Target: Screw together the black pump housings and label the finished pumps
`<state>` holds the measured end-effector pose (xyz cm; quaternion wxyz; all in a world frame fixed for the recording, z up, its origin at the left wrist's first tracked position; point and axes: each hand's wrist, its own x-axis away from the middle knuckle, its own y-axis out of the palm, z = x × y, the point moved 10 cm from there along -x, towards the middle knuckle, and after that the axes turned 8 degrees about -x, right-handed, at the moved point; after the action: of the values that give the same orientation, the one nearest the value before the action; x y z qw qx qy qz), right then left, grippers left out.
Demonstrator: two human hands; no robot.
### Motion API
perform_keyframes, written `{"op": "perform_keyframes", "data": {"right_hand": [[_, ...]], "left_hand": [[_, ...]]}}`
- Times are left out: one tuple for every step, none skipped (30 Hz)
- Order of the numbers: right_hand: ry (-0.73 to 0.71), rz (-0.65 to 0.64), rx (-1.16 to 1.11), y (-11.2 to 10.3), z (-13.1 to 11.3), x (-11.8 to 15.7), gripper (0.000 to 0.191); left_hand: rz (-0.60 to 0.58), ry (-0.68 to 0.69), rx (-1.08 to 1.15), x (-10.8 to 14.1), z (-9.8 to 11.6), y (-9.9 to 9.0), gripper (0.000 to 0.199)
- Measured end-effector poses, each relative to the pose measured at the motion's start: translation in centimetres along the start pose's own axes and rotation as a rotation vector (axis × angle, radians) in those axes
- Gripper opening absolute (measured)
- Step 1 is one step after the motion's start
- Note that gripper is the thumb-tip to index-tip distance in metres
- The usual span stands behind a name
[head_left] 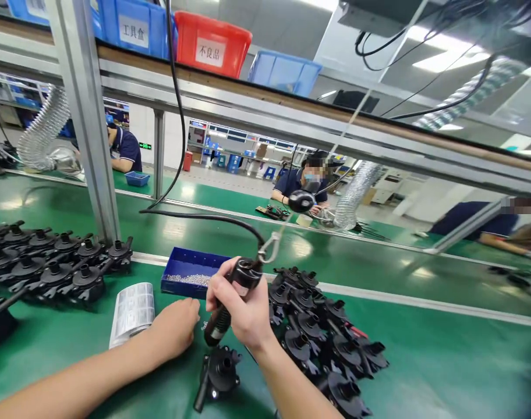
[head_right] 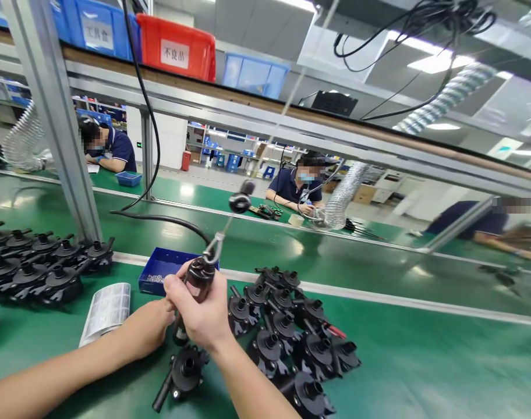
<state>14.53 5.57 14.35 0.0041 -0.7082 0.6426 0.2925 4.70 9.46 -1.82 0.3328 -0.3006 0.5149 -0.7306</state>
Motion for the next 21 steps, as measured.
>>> {"op": "perform_keyframes", "data": {"right_hand": [[0.021, 0.008, 0.029, -0.3, 0.2, -0.1, 0.041], [0.030, 0.017, 0.057, -0.5, 0.3, -0.2, 0.041], [0.027, 0.027, 0.078, -0.8, 0.0, -0.2, 0.042], [0.009, 0.035, 0.088, -0.9, -0.5, -0.2, 0.042], [-0.013, 0.037, 0.087, -1.0, -1.1, -0.2, 0.042], [-0.037, 0.036, 0.076, -1.0, -1.8, -0.1, 0.041], [-0.062, 0.034, 0.059, -1.0, -2.5, 0.1, 0.040], [-0.081, 0.031, 0.034, -1.0, -3.1, 0.3, 0.038], [-0.089, 0.026, 0.001, -1.0, -3.6, 0.5, 0.036], [-0.086, 0.017, -0.034, -0.9, -3.8, 0.7, 0.035], [-0.071, 0.002, -0.067, -0.7, -3.8, 0.9, 0.034], [-0.046, -0.015, -0.092, -0.5, -3.6, 1.0, 0.034], [-0.015, -0.033, -0.106, -0.3, -3.3, 1.1, 0.034], [0.012, -0.048, -0.112, -0.1, -2.9, 1.2, 0.035], [0.031, -0.056, -0.109, 0.0, -2.6, 1.3, 0.036], [0.045, -0.060, -0.101, 0.1, -2.3, 1.4, 0.037], [0.054, -0.059, -0.093, 0.1, -2.1, 1.4, 0.037], [0.058, -0.056, -0.087, 0.1, -2.0, 1.4, 0.037], [0.061, -0.056, -0.082, 0.1, -1.9, 1.4, 0.038], [0.062, -0.055, -0.079, 0.1, -1.9, 1.5, 0.038], [0.062, -0.054, -0.078, 0.1, -2.0, 1.5, 0.038]], "left_hand": [[-0.030, -0.005, 0.063, 0.0, -0.1, 0.1, 0.017], [-0.065, -0.009, 0.130, 0.1, -0.1, 0.2, 0.012], [-0.105, -0.011, 0.197, 0.2, 0.0, 0.4, 0.008], [-0.147, -0.011, 0.261, 0.3, 0.2, 0.6, 0.007], [-0.194, -0.013, 0.327, 0.4, 0.5, 1.1, 0.010], [-0.245, -0.019, 0.399, 0.6, 0.8, 1.6, 0.014], [-0.298, -0.030, 0.470, 0.7, 1.1, 2.2, 0.018], [-0.348, -0.041, 0.536, 0.8, 1.4, 2.8, 0.022], [-0.397, -0.054, 0.607, 1.0, 1.7, 3.4, 0.026], [-0.441, -0.066, 0.677, 1.1, 2.0, 4.0, 0.030], [-0.477, -0.077, 0.740, 1.2, 2.3, 4.5, 0.033], [-0.504, -0.085, 0.791, 1.2, 2.5, 4.8, 0.036], [-0.527, -0.091, 0.832, 1.3, 2.6, 5.1, 0.038], [-0.549, -0.097, 0.866, 1.4, 2.8, 5.3, 0.039], [-0.569, -0.104, 0.884, 1.6, 2.8, 5.5, 0.039], [-0.591, -0.111, 0.890, 1.7, 2.9, 5.7, 0.038], [-0.615, -0.122, 0.897, 1.9, 2.9, 5.9, 0.037], [-0.637, -0.137, 0.906, 2.0, 3.0, 6.2, 0.035], [-0.656, -0.153, 0.915, 2.1, 3.0, 6.3, 0.032], [-0.674, -0.170, 0.926, 2.1, 3.0, 6.5, 0.030], [-0.691, -0.187, 0.939, 2.2, 3.0, 6.6, 0.028]]}}
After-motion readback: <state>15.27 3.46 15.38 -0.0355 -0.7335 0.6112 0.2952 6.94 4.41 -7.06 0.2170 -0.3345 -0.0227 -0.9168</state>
